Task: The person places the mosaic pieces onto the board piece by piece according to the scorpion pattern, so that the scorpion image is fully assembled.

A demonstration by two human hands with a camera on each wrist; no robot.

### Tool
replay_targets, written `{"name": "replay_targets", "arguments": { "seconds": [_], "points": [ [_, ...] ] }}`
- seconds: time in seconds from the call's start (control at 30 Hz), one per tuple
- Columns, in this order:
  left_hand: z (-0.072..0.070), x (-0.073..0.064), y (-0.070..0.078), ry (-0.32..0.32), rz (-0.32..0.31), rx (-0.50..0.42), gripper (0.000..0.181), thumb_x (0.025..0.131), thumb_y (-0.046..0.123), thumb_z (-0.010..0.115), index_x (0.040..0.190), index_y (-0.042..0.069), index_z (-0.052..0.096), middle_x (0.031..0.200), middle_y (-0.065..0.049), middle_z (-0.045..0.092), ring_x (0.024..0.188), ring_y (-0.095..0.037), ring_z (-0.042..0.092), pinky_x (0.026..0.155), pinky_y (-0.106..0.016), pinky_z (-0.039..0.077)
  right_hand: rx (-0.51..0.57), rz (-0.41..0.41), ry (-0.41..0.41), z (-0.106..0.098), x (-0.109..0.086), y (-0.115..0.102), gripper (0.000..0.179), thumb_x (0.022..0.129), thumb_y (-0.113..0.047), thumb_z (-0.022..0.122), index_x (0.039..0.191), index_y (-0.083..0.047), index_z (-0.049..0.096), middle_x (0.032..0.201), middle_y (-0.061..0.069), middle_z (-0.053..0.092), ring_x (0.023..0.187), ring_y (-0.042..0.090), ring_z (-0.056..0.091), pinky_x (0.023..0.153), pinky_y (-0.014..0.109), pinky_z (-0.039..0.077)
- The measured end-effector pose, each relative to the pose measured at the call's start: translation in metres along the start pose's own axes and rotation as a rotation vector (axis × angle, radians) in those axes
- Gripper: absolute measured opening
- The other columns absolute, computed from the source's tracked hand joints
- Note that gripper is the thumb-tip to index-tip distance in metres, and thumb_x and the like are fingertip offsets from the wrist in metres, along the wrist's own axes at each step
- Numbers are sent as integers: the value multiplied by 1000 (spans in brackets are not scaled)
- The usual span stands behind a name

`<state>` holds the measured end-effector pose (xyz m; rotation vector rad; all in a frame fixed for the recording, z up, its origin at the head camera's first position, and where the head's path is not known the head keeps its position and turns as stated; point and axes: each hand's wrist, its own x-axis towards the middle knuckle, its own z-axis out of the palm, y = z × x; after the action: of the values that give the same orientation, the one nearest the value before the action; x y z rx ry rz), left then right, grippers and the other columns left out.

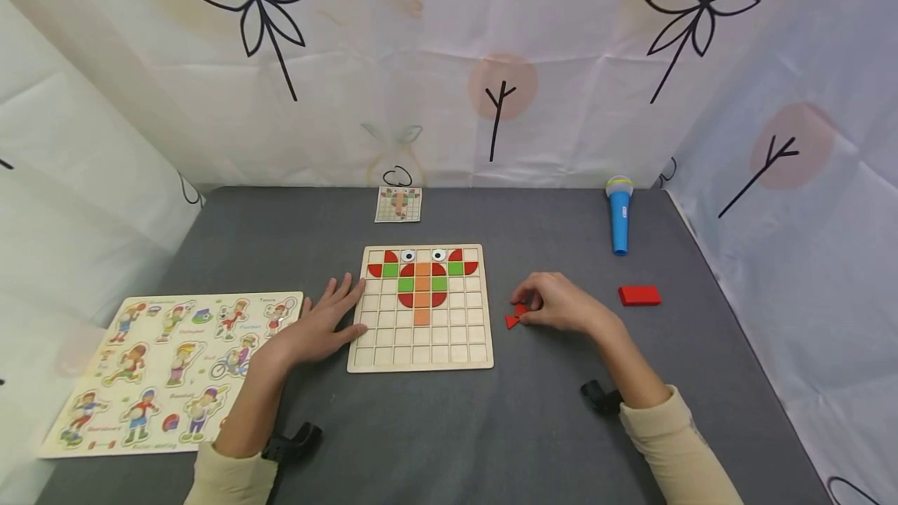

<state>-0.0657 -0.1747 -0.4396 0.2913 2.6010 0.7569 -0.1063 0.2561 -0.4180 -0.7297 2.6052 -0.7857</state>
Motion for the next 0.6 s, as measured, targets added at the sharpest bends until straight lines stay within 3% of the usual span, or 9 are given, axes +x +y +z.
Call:
{"name": "replay_targets", "arguments": {
  "seconds": [0.2, 0.6],
  "points": [
    [4, 2, -5, 20, 14, -11, 86, 107, 35, 68, 175, 14, 19, 184, -19, 6, 171, -46, -4, 130, -80, -6, 17, 36, -13, -1, 2, -2, 21, 90, -10, 88, 107, -6, 77, 96, 4, 76, 82, 9, 64, 73, 24, 55],
    [-4, -3, 8, -17, -22, 52, 83, 109, 33, 66, 175, 13, 20, 183, -20, 7, 171, -47, -2, 129, -80, -3, 17, 29, 57, -1, -3, -5, 16, 89, -7, 88, 97, -11, 75, 90, -1, 77, 80, 7, 70, 74, 22, 60]
  ]
}}
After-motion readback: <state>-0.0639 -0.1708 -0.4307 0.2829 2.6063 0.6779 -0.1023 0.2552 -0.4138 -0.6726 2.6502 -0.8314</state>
